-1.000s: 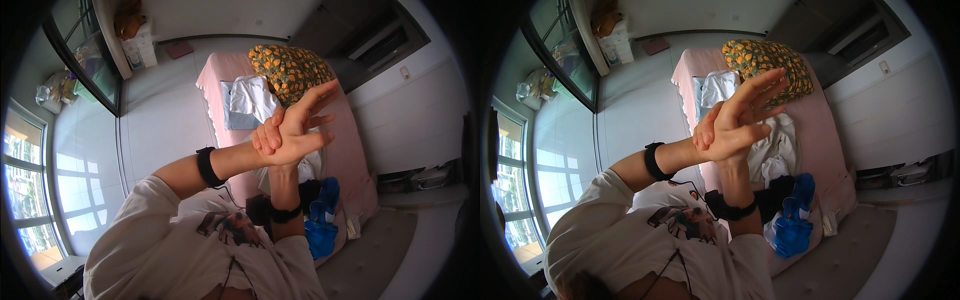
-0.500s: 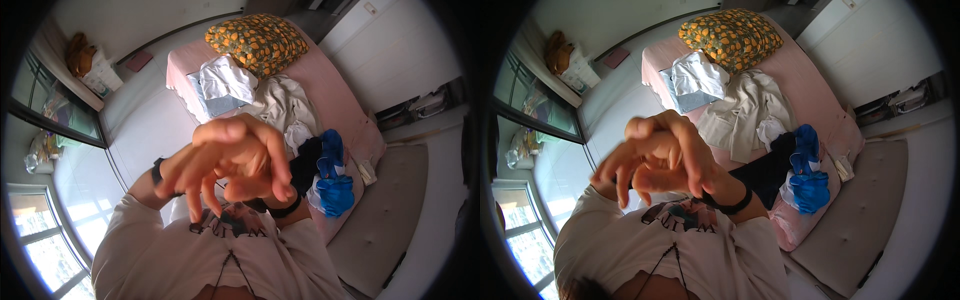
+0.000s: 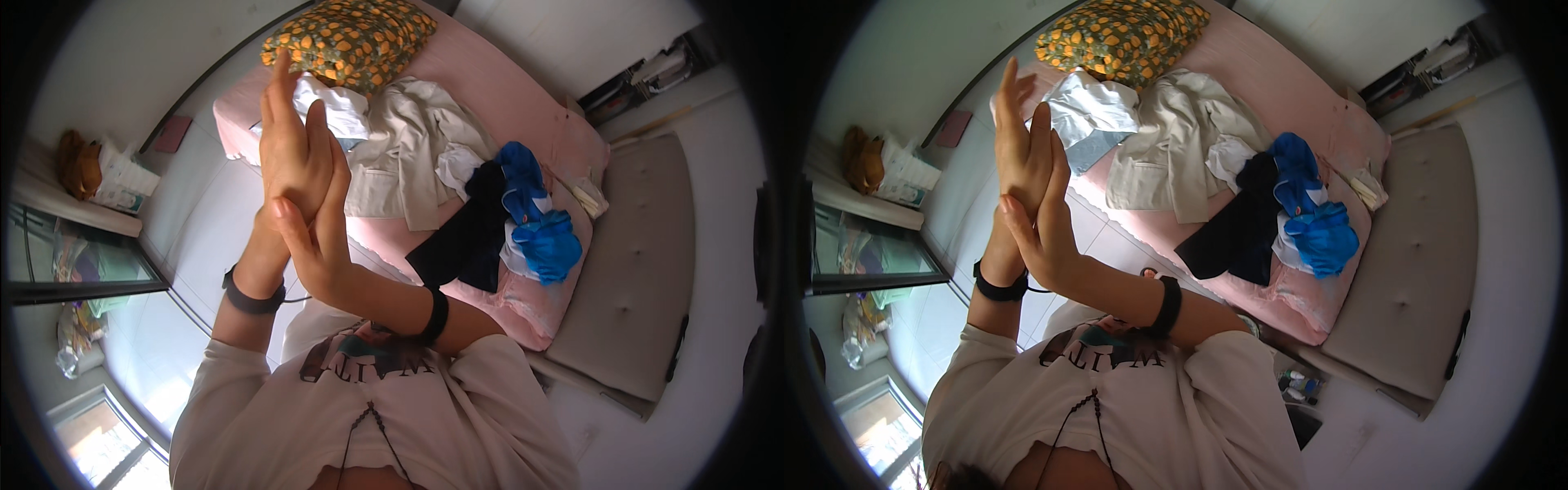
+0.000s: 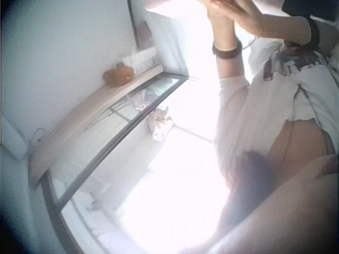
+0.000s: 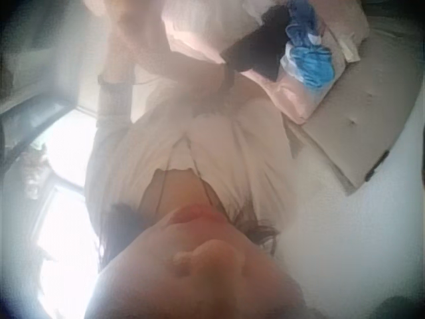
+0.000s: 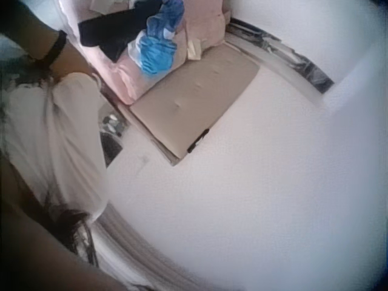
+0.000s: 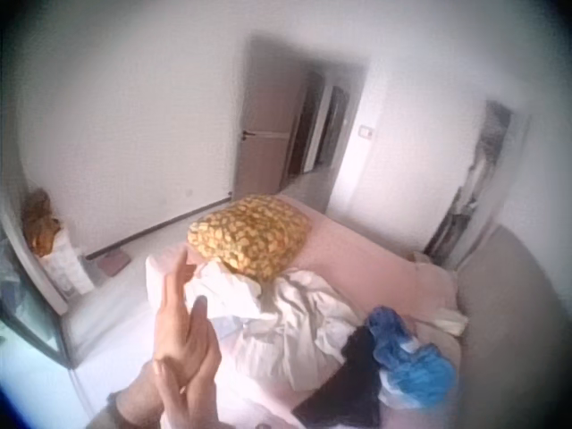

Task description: The person wipes the floor with a cloth, then moves to a sink to wash and rinse the cloth under running water. After wringing it out, the person dries their hands with a towel and applies lotion to their hands.

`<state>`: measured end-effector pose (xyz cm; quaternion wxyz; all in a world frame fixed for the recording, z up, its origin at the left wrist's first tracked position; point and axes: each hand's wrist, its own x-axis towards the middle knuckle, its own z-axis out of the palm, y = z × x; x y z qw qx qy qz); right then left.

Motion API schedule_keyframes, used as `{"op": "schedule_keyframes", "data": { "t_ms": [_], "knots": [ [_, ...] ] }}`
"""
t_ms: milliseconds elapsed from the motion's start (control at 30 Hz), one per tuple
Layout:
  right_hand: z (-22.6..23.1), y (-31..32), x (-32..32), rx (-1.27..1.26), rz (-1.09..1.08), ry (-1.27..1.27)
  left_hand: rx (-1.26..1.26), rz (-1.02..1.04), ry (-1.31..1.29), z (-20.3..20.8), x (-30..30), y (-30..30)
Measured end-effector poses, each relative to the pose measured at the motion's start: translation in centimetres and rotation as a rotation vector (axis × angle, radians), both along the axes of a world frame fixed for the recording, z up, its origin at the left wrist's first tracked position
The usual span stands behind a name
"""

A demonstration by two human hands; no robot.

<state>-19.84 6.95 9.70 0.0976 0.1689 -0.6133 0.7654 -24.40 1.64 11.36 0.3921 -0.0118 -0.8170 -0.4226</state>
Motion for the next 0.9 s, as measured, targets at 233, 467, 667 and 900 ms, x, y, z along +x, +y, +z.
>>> {"op": "schedule_keyframes", "data": {
  "t_ms": [233,467,667,900],
  "knots": [
    [0.6,3.7,-7.3,-0.497,0.705,-0.525,-0.488,-0.359,-0.101,-0.4,1.7,0.8],
    [2.4,2.2,-3.3,-0.887,1.069,-0.245,0.355,-0.796,0.278,3.1,1.8,2.0],
    [1.1,3.5,-1.2,-0.140,0.537,-0.092,-0.544,-0.530,0.476,3.2,0.6,0.1],
    [3.6,3.4,-2.9,-0.059,0.193,0.044,0.560,-0.840,-0.023,1.0,1.5,2.0]
  ]
}}
